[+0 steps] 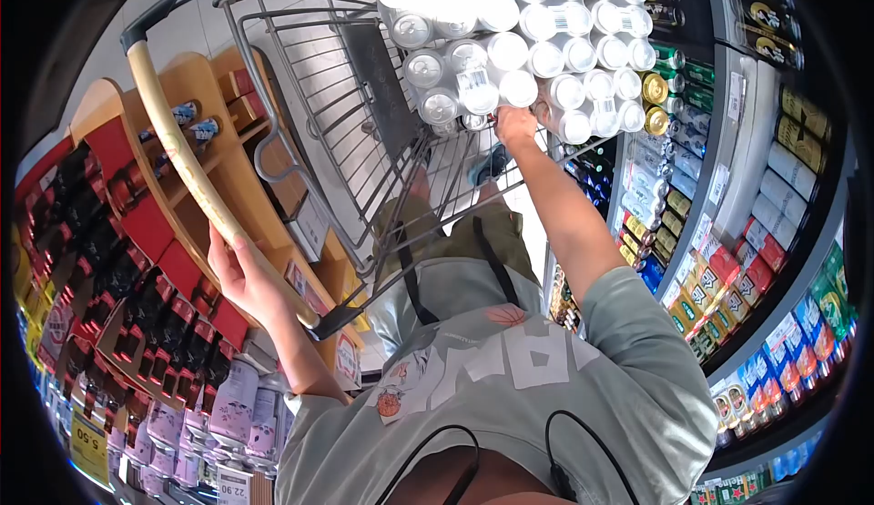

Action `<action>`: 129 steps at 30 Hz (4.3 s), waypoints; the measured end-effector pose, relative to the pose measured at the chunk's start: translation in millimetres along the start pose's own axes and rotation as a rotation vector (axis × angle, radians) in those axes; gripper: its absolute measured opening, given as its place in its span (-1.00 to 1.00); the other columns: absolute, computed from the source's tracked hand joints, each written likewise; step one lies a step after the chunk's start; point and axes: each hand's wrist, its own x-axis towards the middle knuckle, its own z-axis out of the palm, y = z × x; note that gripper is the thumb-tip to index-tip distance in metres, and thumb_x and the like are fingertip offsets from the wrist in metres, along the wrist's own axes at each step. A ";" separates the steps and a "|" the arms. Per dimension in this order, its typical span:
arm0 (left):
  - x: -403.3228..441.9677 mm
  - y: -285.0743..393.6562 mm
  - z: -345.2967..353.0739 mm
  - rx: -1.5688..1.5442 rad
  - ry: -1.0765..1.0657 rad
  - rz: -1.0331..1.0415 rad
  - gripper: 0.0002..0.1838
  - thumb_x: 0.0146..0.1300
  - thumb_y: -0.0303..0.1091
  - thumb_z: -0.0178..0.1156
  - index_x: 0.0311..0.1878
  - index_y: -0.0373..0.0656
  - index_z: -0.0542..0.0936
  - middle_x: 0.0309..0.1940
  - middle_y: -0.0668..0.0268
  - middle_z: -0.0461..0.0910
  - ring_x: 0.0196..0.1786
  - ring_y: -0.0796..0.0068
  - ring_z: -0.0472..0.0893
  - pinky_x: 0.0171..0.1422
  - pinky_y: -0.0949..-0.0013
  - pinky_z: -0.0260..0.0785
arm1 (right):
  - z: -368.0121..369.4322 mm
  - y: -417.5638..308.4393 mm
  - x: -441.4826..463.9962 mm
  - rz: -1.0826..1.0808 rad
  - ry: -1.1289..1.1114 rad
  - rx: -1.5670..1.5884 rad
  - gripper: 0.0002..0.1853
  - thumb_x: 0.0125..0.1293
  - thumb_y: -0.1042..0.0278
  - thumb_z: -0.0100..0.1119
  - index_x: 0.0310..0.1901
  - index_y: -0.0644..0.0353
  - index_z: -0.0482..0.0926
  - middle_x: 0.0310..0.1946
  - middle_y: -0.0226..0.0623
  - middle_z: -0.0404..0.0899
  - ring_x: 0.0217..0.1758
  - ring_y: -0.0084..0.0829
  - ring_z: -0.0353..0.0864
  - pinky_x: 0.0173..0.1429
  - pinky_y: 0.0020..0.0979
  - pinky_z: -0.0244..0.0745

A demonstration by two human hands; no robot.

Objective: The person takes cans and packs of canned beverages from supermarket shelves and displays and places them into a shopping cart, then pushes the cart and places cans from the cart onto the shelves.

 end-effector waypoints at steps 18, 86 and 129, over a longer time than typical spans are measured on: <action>-0.9 11.7 -0.3 -0.227 -0.051 0.008 -0.53 0.48 -0.43 0.16 0.39 -0.33 0.42 -0.03 0.25 0.66 -0.09 0.59 0.61 0.02 0.50 0.48 | -43.4 29.3 -80.4 -0.118 0.236 0.705 -0.46 0.10 0.28 0.34 0.15 0.28 0.53 0.10 0.07 0.55 0.24 0.07 0.50 0.35 -0.06 0.40; -12.1 -5.3 -37.1 -0.330 -0.081 0.029 -0.57 0.34 -0.59 0.16 0.28 -0.28 0.53 0.02 0.34 0.45 -0.22 0.69 0.53 -0.12 0.56 0.41 | -108.5 6.2 -184.0 0.030 0.563 0.472 -0.31 -0.04 0.29 0.59 0.15 0.06 0.45 0.09 -0.18 0.53 0.14 -0.02 0.54 0.17 -0.07 0.51; -5.6 -6.3 -21.4 -0.289 -0.072 0.101 -0.57 0.35 -0.59 0.16 0.29 -0.28 0.47 0.01 0.37 0.43 -0.18 0.70 0.50 -0.09 0.57 0.40 | -85.6 -5.9 -159.2 0.030 0.681 0.631 -0.37 -0.04 0.35 0.59 0.10 0.11 0.49 0.16 -0.19 0.48 0.20 0.00 0.47 0.21 -0.06 0.49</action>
